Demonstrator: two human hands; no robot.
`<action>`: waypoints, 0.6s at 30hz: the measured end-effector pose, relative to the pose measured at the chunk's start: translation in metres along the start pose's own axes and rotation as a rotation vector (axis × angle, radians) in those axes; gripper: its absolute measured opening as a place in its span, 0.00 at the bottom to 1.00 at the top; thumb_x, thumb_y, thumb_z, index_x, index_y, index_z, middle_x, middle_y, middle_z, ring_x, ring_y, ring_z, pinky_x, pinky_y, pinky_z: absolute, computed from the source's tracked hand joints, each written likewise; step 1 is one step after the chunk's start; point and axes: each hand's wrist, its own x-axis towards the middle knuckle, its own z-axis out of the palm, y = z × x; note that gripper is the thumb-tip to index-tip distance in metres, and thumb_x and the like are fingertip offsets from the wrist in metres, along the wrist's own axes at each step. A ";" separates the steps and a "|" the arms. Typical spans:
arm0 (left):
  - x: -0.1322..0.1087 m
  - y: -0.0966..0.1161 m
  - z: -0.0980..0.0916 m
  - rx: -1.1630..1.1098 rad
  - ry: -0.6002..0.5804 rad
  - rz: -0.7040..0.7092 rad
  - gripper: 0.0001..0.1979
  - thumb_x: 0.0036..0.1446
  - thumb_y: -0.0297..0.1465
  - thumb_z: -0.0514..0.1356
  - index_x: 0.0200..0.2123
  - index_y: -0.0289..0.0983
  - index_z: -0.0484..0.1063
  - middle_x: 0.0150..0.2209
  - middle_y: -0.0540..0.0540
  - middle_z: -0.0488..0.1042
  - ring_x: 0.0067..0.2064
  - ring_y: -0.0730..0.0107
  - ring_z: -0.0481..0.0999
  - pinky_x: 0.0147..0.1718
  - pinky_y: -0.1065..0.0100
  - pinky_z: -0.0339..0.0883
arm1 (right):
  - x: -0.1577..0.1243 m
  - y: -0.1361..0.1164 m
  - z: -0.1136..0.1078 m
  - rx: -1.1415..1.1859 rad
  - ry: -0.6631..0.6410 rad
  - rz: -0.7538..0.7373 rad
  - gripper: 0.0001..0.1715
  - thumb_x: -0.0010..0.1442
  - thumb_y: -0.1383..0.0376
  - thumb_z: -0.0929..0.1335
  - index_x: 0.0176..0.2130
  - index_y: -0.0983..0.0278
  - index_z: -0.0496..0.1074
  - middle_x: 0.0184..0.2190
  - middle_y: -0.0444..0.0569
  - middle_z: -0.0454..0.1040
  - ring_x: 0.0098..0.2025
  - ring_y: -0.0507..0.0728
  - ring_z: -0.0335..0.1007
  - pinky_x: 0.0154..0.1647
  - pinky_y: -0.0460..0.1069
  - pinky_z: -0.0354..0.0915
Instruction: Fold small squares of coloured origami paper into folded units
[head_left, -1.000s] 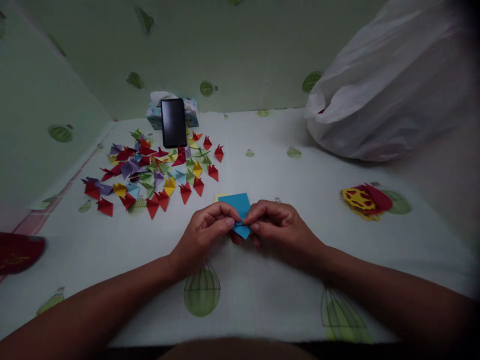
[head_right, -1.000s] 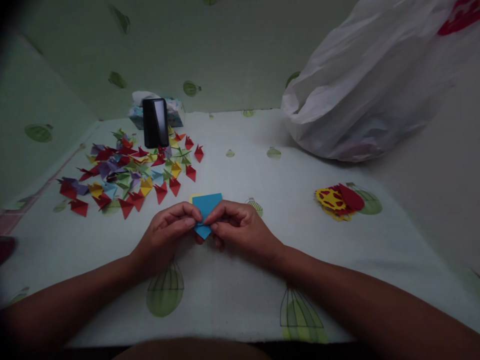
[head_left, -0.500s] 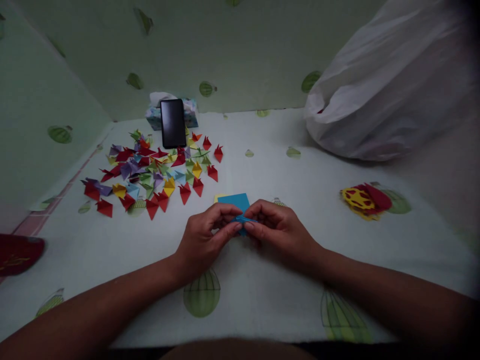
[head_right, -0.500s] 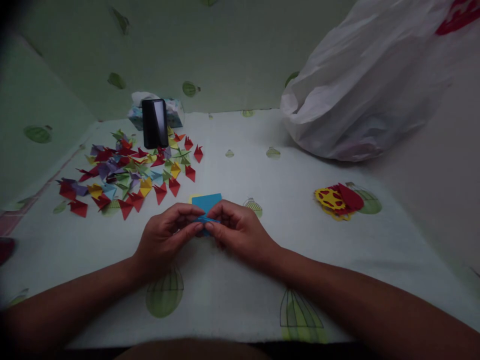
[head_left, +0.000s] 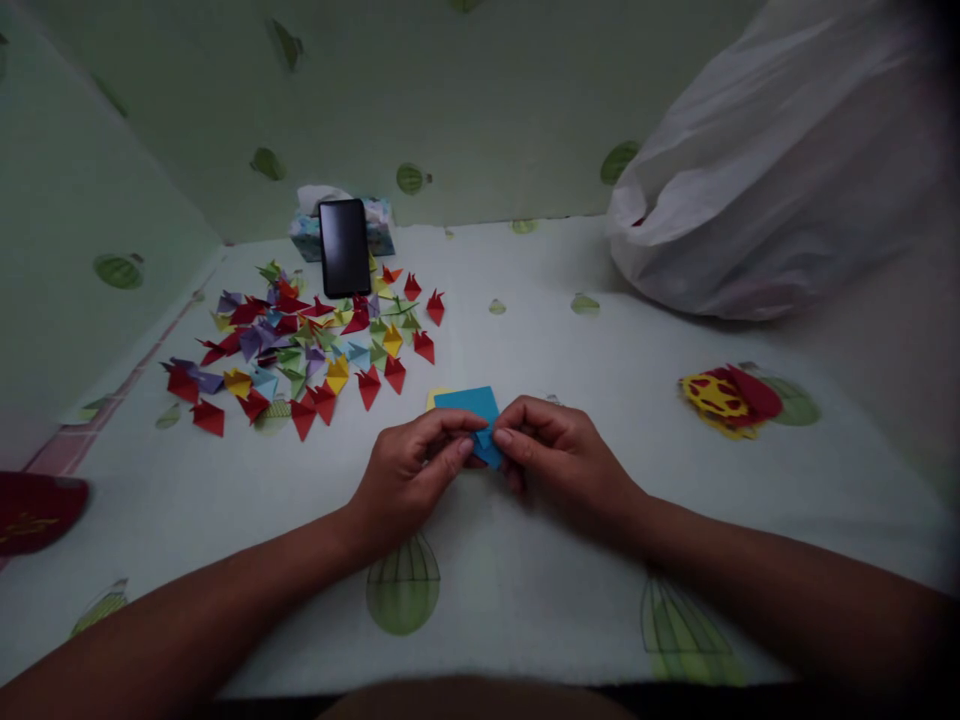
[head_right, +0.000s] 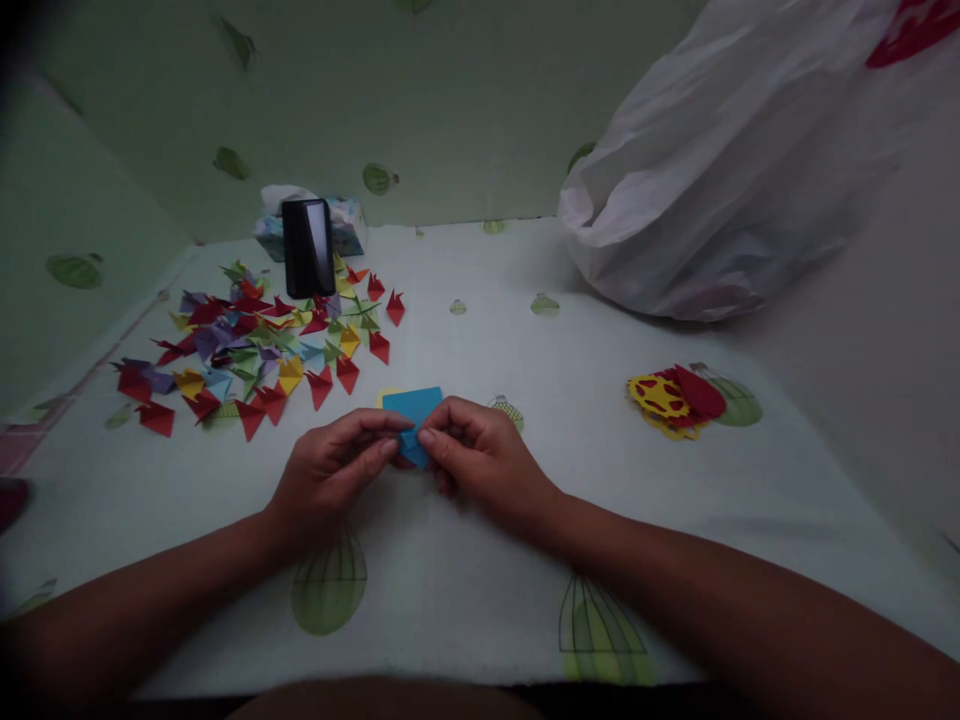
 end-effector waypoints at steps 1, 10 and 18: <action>0.000 0.000 0.000 -0.005 -0.005 -0.006 0.08 0.60 0.28 0.60 0.43 0.34 0.74 0.33 0.46 0.80 0.33 0.72 0.81 0.34 0.72 0.76 | 0.000 0.000 0.000 0.017 -0.005 0.018 0.12 0.62 0.60 0.69 0.31 0.65 0.68 0.20 0.40 0.68 0.19 0.48 0.64 0.19 0.44 0.60; -0.001 -0.001 0.001 -0.004 0.043 -0.064 0.04 0.57 0.29 0.62 0.36 0.35 0.74 0.28 0.48 0.79 0.30 0.71 0.80 0.31 0.72 0.75 | 0.001 0.001 0.001 0.000 -0.062 0.024 0.13 0.62 0.58 0.69 0.32 0.64 0.68 0.20 0.40 0.67 0.19 0.48 0.62 0.19 0.44 0.59; -0.002 0.003 0.002 -0.059 0.041 -0.101 0.03 0.57 0.28 0.63 0.34 0.35 0.73 0.28 0.50 0.77 0.28 0.74 0.79 0.29 0.74 0.74 | 0.001 0.001 0.002 -0.046 -0.089 -0.010 0.14 0.62 0.57 0.69 0.33 0.65 0.68 0.20 0.41 0.67 0.21 0.49 0.62 0.21 0.45 0.59</action>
